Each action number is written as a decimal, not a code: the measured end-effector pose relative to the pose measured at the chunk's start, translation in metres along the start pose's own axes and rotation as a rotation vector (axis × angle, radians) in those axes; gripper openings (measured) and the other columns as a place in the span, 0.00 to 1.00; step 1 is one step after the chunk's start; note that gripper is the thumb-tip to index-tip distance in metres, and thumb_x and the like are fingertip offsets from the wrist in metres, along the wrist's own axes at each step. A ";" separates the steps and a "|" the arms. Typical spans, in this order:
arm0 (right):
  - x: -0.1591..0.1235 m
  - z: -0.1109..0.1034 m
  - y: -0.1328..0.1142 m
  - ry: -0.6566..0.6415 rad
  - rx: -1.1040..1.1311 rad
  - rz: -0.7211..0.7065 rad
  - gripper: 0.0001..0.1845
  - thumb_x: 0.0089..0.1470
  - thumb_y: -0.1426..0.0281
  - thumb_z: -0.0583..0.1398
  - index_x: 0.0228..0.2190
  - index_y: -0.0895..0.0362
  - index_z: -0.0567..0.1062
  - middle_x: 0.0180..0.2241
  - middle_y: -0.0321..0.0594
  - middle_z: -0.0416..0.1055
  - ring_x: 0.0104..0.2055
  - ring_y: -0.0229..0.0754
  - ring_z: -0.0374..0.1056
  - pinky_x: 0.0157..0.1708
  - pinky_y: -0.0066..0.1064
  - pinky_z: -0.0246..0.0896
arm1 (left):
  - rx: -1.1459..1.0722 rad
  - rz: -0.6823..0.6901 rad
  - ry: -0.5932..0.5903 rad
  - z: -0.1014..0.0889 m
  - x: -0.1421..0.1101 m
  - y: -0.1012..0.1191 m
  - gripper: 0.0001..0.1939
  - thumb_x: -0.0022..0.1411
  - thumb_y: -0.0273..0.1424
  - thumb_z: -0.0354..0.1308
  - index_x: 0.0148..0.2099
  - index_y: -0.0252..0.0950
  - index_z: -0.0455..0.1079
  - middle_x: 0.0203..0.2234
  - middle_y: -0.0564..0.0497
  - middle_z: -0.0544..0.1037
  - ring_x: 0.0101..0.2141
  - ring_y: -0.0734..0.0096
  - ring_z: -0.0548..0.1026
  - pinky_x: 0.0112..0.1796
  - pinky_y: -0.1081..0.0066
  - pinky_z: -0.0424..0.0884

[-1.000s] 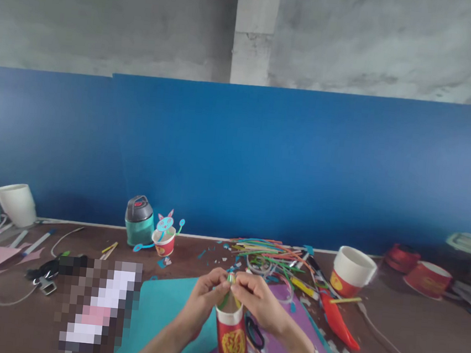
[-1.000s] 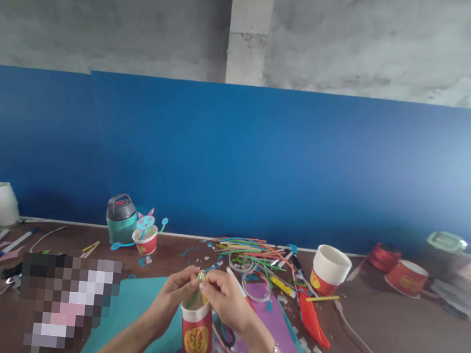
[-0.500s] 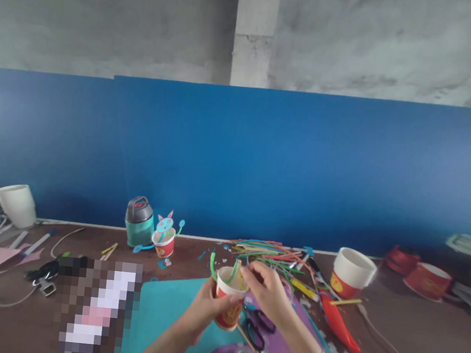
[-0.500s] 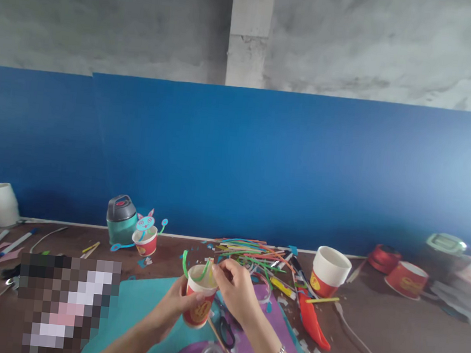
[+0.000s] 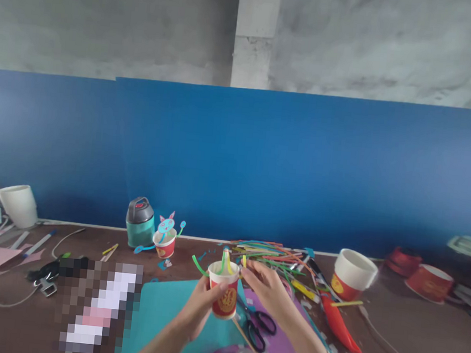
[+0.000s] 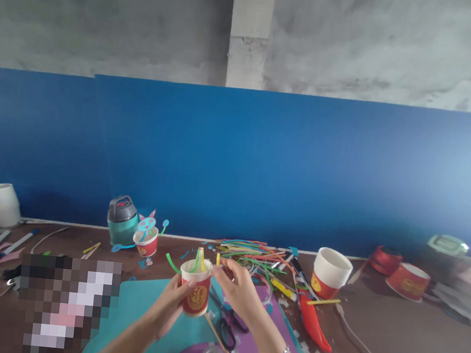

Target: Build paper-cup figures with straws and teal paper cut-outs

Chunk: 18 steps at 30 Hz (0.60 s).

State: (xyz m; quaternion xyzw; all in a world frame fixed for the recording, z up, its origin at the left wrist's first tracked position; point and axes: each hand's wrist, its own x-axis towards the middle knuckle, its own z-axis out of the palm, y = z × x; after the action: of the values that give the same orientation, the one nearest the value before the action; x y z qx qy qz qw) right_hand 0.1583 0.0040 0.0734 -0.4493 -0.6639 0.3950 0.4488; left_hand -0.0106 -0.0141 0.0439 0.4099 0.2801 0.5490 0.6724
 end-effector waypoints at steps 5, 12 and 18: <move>-0.005 0.006 0.005 -0.182 0.064 -0.002 0.28 0.44 0.57 0.65 0.45 0.58 0.71 0.37 0.42 0.74 0.39 0.46 0.68 0.39 0.34 0.64 | -0.017 -0.002 -0.003 0.002 -0.002 0.002 0.35 0.44 0.43 0.70 0.53 0.34 0.70 0.46 0.39 0.78 0.49 0.48 0.73 0.50 0.56 0.64; -0.005 0.021 0.016 -0.124 0.139 0.042 0.23 0.41 0.63 0.67 0.40 0.59 0.73 0.35 0.42 0.76 0.38 0.48 0.71 0.38 0.35 0.67 | 0.079 0.044 0.054 -0.003 0.002 -0.003 0.29 0.49 0.45 0.66 0.51 0.37 0.71 0.48 0.42 0.77 0.50 0.51 0.71 0.51 0.58 0.65; -0.004 0.016 0.014 -0.036 0.024 0.044 0.23 0.41 0.69 0.65 0.42 0.58 0.72 0.38 0.43 0.76 0.39 0.48 0.71 0.40 0.36 0.66 | 0.190 0.215 0.344 -0.020 0.012 -0.010 0.30 0.57 0.53 0.53 0.50 0.36 0.73 0.51 0.41 0.74 0.52 0.51 0.70 0.51 0.56 0.66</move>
State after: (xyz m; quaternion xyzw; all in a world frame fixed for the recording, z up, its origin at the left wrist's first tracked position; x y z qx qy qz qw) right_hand 0.1468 0.0023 0.0549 -0.4514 -0.6570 0.4208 0.4330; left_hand -0.0189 0.0021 0.0265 0.3995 0.3957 0.6506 0.5105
